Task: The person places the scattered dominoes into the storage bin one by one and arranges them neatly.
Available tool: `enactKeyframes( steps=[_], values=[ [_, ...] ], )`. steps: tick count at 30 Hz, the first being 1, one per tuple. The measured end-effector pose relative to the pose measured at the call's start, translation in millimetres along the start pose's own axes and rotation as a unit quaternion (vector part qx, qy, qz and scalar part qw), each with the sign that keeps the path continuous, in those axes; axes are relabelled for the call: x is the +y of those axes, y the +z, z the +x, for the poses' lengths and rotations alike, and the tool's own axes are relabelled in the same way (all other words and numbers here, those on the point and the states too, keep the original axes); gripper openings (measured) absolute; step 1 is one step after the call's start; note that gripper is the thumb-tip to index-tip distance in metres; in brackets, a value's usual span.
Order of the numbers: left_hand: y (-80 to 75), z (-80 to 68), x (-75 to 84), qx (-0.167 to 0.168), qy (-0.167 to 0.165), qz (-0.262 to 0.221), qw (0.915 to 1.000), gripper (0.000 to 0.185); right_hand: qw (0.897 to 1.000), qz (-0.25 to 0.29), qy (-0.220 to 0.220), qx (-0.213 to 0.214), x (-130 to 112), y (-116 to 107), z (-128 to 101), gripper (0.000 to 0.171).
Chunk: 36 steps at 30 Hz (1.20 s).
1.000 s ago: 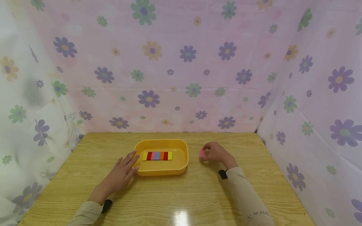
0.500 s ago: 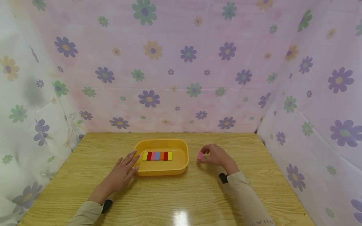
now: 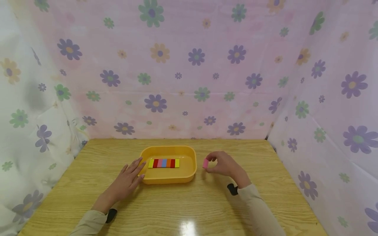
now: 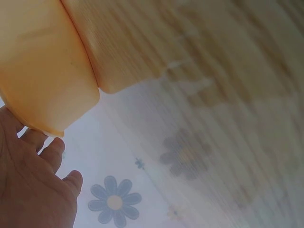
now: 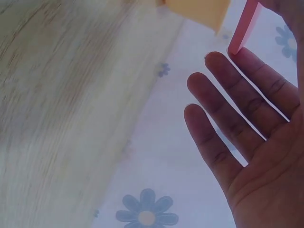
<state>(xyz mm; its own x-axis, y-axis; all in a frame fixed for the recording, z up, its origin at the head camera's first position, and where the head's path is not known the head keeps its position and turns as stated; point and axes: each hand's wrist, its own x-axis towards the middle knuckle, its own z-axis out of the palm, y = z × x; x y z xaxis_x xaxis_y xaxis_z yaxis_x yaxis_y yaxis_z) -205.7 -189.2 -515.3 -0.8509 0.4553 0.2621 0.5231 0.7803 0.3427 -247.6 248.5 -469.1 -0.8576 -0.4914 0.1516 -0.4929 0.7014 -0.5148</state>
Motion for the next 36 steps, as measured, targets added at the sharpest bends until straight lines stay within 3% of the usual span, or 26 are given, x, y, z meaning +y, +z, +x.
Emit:
enactKeyframes(
  steps=[15, 36],
  values=[
    [0.2, 0.7, -0.6, 0.005, 0.002, 0.000, 1.0000, 0.059, 0.999, -0.026, -0.025, 0.008, -41.7, -5.6, 11.8, 0.037],
    [-0.4, 0.8, -1.0, 0.006, 0.004, -0.008, 0.9999, 0.059, 0.992, -0.034, -0.028, -0.119, -87.0, 5.5, 97.1, 0.029]
  ],
)
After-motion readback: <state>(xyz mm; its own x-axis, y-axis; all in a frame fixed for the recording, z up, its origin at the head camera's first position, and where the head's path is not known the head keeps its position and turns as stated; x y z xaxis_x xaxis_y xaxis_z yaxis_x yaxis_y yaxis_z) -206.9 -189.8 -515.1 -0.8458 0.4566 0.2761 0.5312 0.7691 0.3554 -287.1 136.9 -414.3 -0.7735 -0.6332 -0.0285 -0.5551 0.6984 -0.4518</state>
